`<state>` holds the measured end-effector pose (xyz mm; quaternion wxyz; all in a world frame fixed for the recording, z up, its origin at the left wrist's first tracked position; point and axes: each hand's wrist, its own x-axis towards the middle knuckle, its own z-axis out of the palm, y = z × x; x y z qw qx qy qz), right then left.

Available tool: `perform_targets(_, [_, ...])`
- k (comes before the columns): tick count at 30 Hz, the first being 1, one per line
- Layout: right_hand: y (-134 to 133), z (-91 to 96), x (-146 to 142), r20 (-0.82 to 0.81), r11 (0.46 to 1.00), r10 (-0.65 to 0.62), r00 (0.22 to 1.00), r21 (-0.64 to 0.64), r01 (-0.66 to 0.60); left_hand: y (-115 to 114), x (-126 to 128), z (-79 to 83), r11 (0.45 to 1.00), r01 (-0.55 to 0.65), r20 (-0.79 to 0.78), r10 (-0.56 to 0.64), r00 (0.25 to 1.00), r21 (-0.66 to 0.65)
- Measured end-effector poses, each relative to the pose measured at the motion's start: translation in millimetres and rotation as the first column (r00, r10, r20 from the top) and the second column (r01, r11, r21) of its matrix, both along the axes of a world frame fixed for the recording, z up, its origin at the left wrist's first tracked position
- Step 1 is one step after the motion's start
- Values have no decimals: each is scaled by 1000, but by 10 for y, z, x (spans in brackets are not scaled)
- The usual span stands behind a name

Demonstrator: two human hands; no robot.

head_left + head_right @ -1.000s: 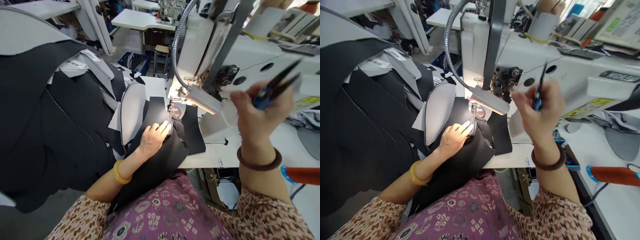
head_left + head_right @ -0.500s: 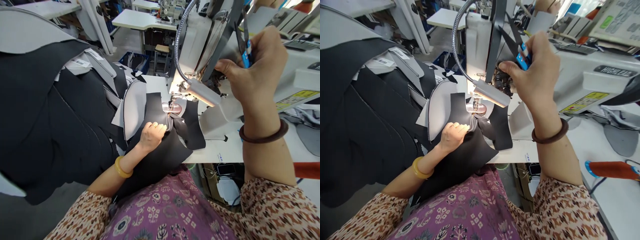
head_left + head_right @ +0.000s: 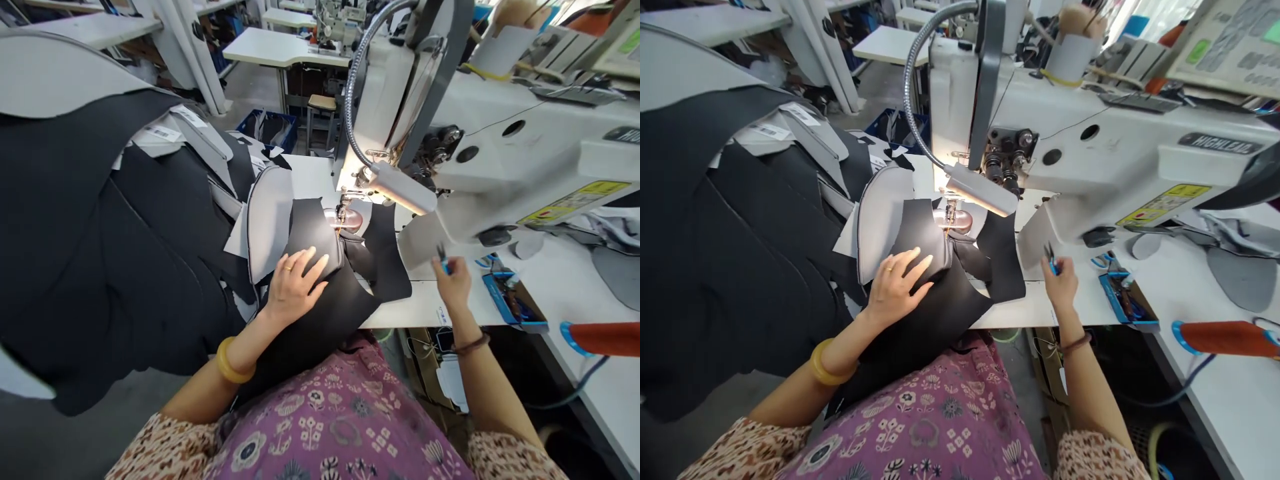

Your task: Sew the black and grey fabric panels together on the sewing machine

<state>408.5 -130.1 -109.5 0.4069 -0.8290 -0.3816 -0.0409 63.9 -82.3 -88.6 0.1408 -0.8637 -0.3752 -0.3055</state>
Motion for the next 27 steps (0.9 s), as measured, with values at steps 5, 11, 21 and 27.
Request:
perform_targets(5, [-357,-774,132,-22,917,-29,999,-397,18,-178,-267,-23,877,-344,-166,305,938,-335])
perform_targets(11, [-303,-867,113,109,898,76,991,-440,-20,105,-426,701,923,-354,-128,336,933,-154])
perform_targets(21, [-301,-906,250,97,951,60,993,-309,-27,1478,-102,658,932,-275,49,295,954,-237])
perform_targets(27, [-420,-359,808,228,998,52,972,32,-61,1689,-92,515,942,-132,-85,111,990,-308])
